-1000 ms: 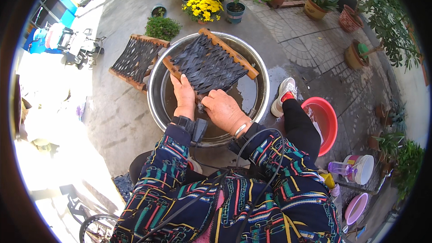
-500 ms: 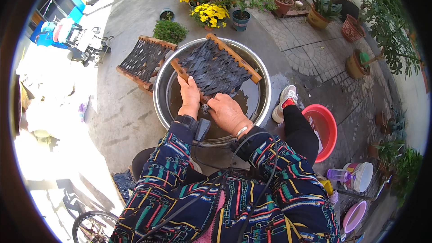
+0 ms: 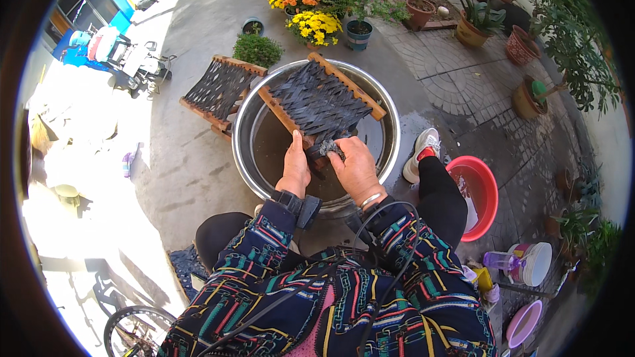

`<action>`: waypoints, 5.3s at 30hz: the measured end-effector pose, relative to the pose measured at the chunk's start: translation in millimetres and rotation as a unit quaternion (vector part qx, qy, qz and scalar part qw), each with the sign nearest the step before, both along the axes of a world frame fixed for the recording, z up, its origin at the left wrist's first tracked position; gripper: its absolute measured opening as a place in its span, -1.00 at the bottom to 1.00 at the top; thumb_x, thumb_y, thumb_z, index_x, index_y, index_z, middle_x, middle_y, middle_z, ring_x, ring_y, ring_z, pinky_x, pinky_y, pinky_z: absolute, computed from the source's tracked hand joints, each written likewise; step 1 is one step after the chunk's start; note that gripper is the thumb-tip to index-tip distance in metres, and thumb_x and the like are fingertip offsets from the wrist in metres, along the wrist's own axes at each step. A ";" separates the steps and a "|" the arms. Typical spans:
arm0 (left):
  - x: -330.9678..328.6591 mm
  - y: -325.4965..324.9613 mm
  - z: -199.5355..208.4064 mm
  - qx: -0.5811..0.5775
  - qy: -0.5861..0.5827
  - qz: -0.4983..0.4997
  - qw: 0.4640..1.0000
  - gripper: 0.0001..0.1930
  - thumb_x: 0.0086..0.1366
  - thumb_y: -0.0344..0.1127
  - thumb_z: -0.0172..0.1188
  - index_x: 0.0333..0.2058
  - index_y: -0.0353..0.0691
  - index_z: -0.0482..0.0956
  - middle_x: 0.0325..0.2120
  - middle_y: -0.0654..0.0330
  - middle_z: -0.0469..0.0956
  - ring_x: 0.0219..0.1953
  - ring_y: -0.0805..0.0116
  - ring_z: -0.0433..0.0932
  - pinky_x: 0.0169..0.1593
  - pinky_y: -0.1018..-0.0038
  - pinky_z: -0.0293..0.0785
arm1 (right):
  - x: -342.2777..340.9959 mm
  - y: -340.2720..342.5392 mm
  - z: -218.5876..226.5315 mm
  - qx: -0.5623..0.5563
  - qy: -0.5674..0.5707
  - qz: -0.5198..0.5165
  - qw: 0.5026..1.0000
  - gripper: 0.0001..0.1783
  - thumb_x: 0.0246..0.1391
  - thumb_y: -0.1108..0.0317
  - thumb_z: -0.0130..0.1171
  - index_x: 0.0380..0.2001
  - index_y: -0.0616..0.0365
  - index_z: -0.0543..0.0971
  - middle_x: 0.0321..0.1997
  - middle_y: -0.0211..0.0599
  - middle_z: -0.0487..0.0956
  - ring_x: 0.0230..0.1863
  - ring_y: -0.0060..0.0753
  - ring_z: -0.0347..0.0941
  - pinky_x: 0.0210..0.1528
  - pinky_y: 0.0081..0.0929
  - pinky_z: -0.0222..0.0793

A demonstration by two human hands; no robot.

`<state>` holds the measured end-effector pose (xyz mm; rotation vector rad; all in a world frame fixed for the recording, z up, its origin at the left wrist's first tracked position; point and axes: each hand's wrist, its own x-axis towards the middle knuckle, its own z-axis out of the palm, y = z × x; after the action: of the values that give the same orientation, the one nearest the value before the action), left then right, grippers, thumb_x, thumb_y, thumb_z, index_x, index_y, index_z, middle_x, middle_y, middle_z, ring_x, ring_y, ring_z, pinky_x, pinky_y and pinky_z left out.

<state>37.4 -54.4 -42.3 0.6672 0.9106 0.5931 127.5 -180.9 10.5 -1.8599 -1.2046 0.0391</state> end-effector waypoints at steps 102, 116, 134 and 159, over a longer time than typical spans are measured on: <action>20.1 -9.9 -11.8 0.135 0.115 0.030 0.984 -0.59 0.43 0.02 0.16 -0.14 -0.28 0.45 -0.38 0.25 0.50 -0.38 0.40 0.49 -0.31 0.37 0.47 | -6.0 23.2 10.0 -0.200 -0.082 0.016 0.976 -0.84 0.11 0.28 0.18 -0.31 0.13 0.54 -0.29 -0.11 0.58 -0.17 0.06 0.54 -0.10 -0.06 0.49; 19.2 -6.3 -11.5 0.132 0.049 0.040 0.989 -0.63 0.40 -0.08 0.21 -0.13 -0.33 0.50 -0.34 0.22 0.53 -0.31 0.38 0.49 -0.19 0.36 0.46 | -11.5 28.7 11.9 -0.205 -0.071 0.008 0.976 -0.85 0.17 0.28 0.11 -0.31 0.14 0.52 -0.30 -0.05 0.58 -0.18 0.09 0.56 -0.12 -0.02 0.50; 16.6 -4.9 8.0 0.104 0.115 -0.014 0.988 -0.70 0.39 0.04 0.17 -0.31 -0.04 0.41 -0.52 0.38 0.41 -0.62 0.47 0.33 -0.62 0.48 0.13 | 14.4 27.9 20.8 -0.191 -0.032 -0.058 0.979 -0.82 0.11 0.31 0.21 -0.31 0.19 0.51 -0.24 0.01 0.60 -0.13 0.15 0.54 -0.07 0.00 0.45; 12.6 -2.7 -0.2 0.085 0.092 -0.045 0.991 -0.63 0.35 0.05 0.23 -0.20 -0.14 0.42 -0.43 0.31 0.44 -0.51 0.41 0.41 -0.59 0.41 0.26 | 17.3 20.6 14.1 -0.172 -0.035 -0.105 0.979 -0.79 0.08 0.30 0.26 -0.32 0.17 0.49 -0.29 -0.03 0.58 -0.15 0.16 0.52 -0.13 0.00 0.42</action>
<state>49.9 -57.1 -42.5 0.9242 1.0031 0.5380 144.8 -160.3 24.7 -2.3016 -1.0926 0.0676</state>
